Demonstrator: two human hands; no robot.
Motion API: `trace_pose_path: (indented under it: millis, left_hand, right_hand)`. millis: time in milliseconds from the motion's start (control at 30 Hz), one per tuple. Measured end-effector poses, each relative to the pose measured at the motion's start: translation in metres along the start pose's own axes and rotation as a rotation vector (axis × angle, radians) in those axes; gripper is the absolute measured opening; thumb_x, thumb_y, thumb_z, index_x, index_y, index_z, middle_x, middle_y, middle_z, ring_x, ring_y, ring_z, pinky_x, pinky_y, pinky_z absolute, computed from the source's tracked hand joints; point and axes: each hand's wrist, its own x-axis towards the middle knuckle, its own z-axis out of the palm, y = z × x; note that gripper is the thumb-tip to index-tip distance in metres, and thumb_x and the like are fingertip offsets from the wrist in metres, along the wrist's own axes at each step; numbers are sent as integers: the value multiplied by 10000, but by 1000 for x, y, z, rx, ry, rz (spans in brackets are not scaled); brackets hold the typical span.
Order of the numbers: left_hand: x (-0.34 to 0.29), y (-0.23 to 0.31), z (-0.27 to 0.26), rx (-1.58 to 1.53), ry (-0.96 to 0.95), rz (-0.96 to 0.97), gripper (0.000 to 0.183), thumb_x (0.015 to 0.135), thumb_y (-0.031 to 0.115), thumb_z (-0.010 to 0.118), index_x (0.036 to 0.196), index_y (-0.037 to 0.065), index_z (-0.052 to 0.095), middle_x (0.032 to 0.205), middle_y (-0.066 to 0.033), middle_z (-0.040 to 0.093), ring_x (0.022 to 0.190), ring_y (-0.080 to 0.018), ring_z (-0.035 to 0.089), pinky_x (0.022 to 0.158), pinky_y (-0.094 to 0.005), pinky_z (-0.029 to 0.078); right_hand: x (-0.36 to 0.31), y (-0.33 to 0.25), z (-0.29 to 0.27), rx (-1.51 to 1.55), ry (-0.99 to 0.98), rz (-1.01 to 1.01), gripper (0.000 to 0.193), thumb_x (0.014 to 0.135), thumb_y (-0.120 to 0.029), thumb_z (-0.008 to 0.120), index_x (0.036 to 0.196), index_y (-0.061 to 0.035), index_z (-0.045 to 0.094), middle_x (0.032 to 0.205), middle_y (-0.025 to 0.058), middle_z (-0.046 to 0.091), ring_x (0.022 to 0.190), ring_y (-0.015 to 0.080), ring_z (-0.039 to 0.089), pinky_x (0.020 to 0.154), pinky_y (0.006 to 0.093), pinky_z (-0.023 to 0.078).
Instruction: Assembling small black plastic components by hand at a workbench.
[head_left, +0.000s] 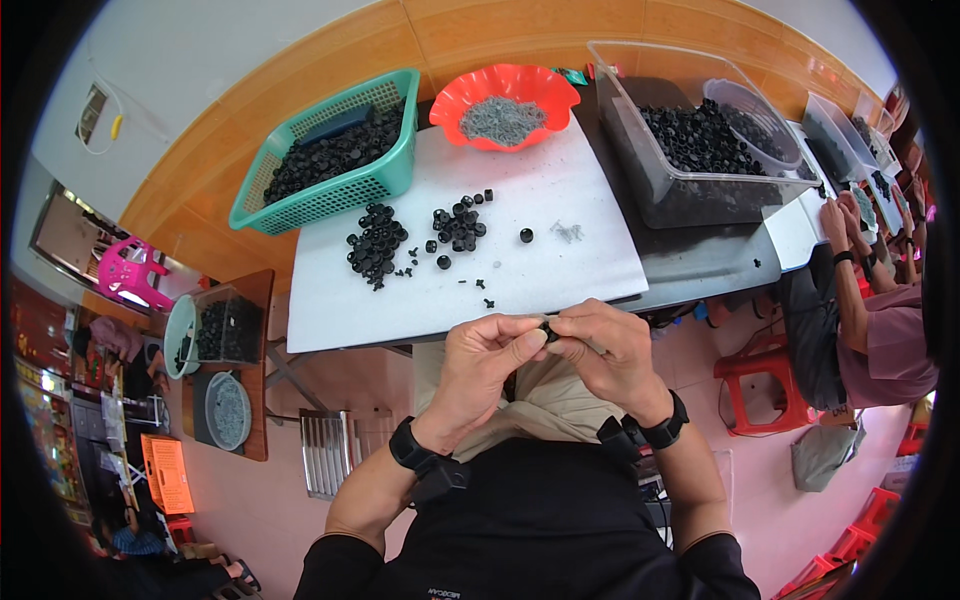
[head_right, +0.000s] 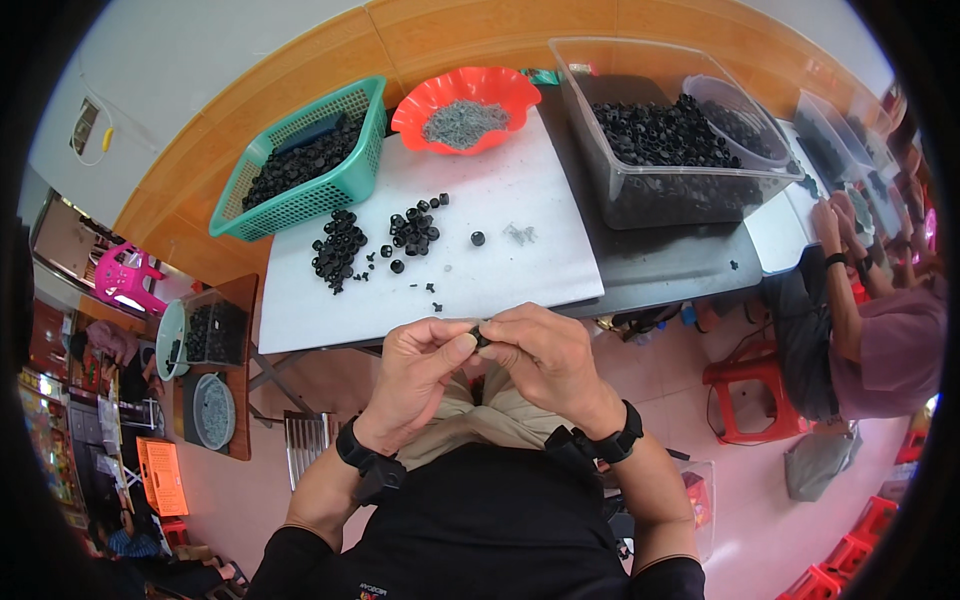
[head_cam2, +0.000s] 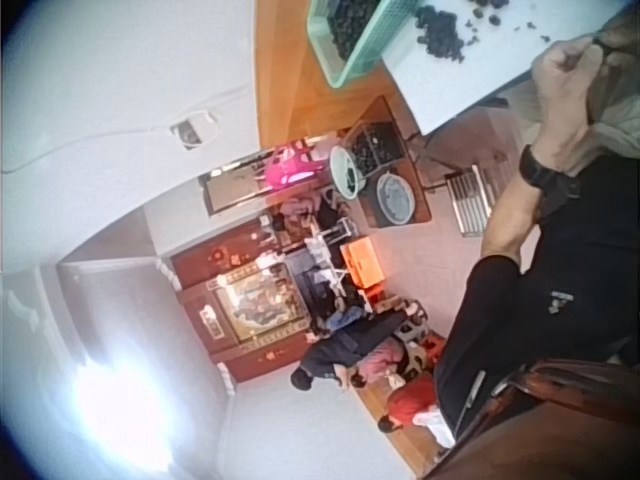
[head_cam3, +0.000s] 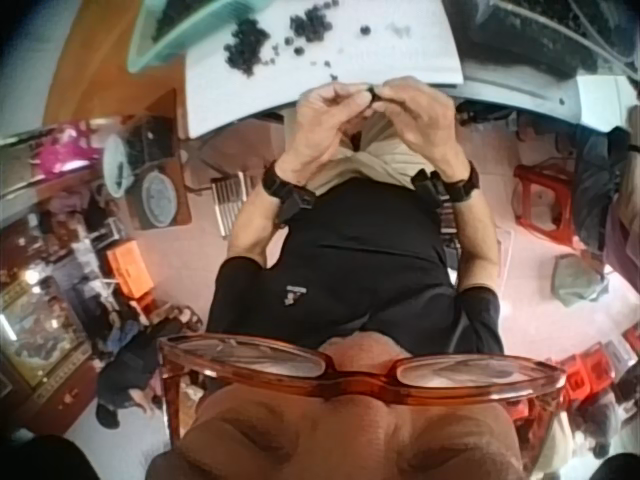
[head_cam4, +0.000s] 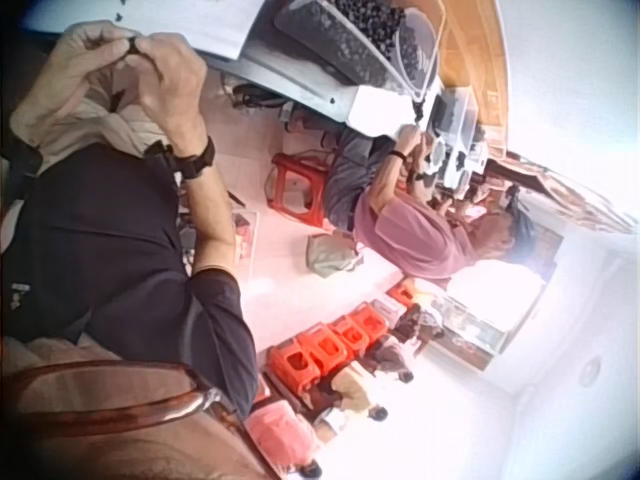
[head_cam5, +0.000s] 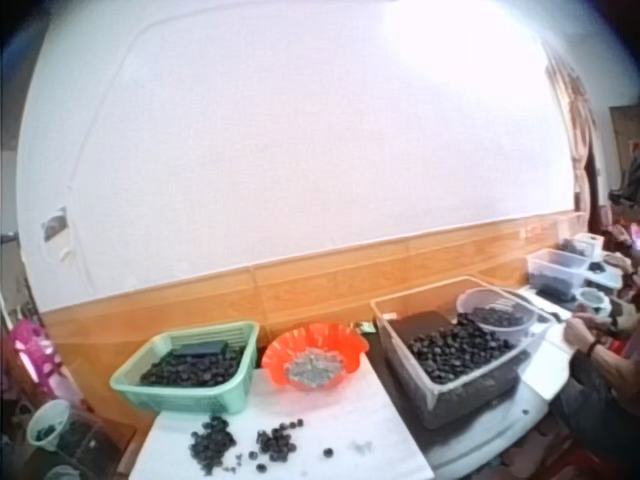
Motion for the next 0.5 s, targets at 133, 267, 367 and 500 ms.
trace_pose_path:
  millis: [133, 267, 367, 500]
  left_hand:
    - [0, 5, 1, 66, -14, 19, 167, 945, 38, 706, 1100, -23, 710, 999, -83, 727, 867, -103, 674, 811, -237, 557]
    - [0, 6, 3, 63, -3, 25, 161, 940, 41, 713, 1088, -24, 714, 992, -74, 728, 865, -97, 660, 806, -244, 545]
    - [-1, 2, 1, 55, 5, 25, 157, 939, 40, 715, 1082, -24, 715, 982, -71, 729, 861, -94, 653, 800, -242, 536]
    - [-2, 3, -1, 39, -10, 22, 140, 940, 36, 712, 1066, -25, 715, 976, -72, 729, 854, -92, 647, 795, -244, 531]
  right_hand:
    - [2, 1, -3, -4, -36, -14, 232, 793, 27, 779, 1008, -4, 700, 915, 134, 723, 782, 267, 712, 661, 324, 568]
    - [4, 0, -2, -31, -42, -25, 238, 784, 32, 779, 1005, -11, 700, 913, 129, 718, 777, 269, 709, 658, 328, 565]
    - [2, 2, -1, -24, -43, -3, 242, 777, 34, 782, 999, -14, 698, 900, 119, 708, 771, 273, 705, 658, 329, 565]
    - [5, 0, -3, 16, -92, 24, 268, 782, 26, 785, 1034, -7, 700, 903, 119, 696, 762, 253, 703, 652, 316, 561]
